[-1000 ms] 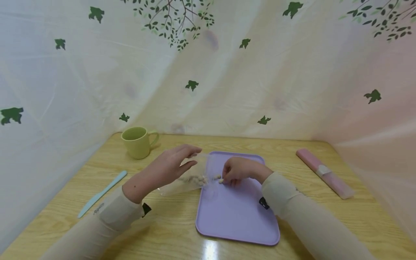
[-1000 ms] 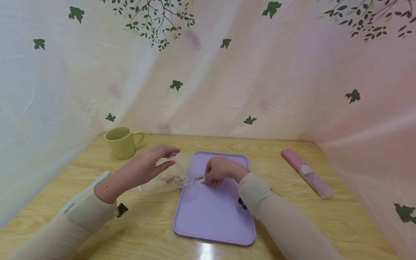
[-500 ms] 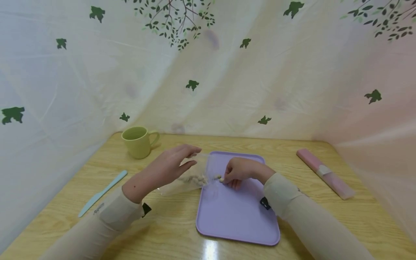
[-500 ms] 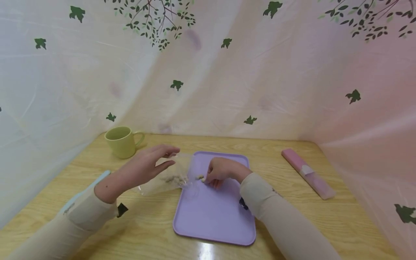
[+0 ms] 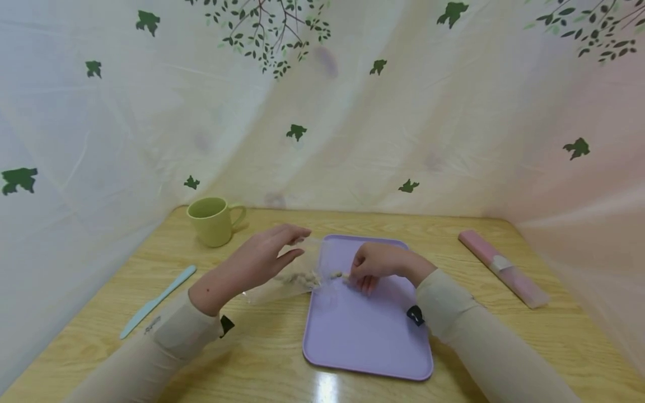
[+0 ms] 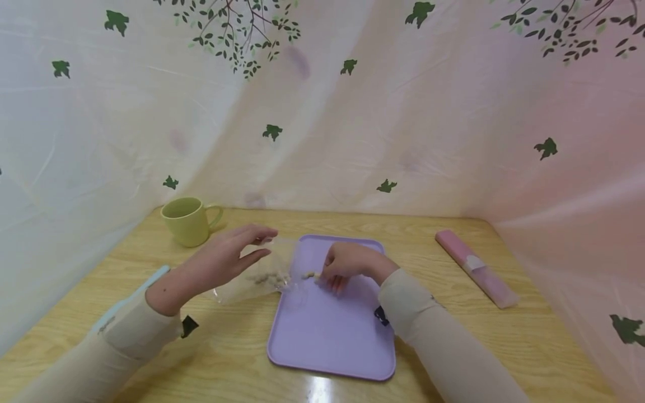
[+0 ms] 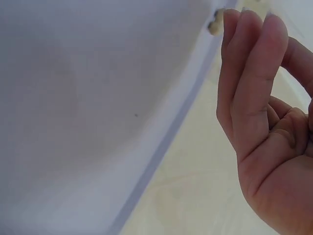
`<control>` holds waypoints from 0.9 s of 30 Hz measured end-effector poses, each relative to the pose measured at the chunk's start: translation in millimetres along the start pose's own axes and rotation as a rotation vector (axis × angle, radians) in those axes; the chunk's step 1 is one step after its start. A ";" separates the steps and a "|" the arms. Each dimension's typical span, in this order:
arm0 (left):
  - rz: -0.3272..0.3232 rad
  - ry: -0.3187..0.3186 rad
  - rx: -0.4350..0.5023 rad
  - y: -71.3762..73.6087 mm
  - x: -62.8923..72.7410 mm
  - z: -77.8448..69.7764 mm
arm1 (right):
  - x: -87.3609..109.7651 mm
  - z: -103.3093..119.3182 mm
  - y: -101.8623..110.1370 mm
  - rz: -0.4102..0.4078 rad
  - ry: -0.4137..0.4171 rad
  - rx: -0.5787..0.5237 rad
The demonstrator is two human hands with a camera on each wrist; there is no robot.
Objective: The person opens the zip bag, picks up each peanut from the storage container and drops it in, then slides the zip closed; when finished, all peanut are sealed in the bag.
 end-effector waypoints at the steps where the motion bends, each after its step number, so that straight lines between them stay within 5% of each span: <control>1: -0.002 -0.003 -0.001 0.1 0.1 0.3 | 1.4 0.2 1.5 -0.006 0.001 -0.002; 16: 0.003 -0.009 -0.004 2.3 0.2 1.9 | 30.8 28.2 26.3 -0.102 0.073 -0.044; 27: 0.016 0.013 0.016 3.2 -1.8 0.5 | 26.6 59.0 21.7 -0.164 0.135 -0.183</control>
Point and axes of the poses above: each hand's wrist, its own x-axis away from the middle knuckle, its own y-axis out of the back of the hand, z = x × y, the point moved 3 cm from there along -x, towards the middle knuckle, and after that the axes turned 15 degrees about x, right-handed, at the moved point
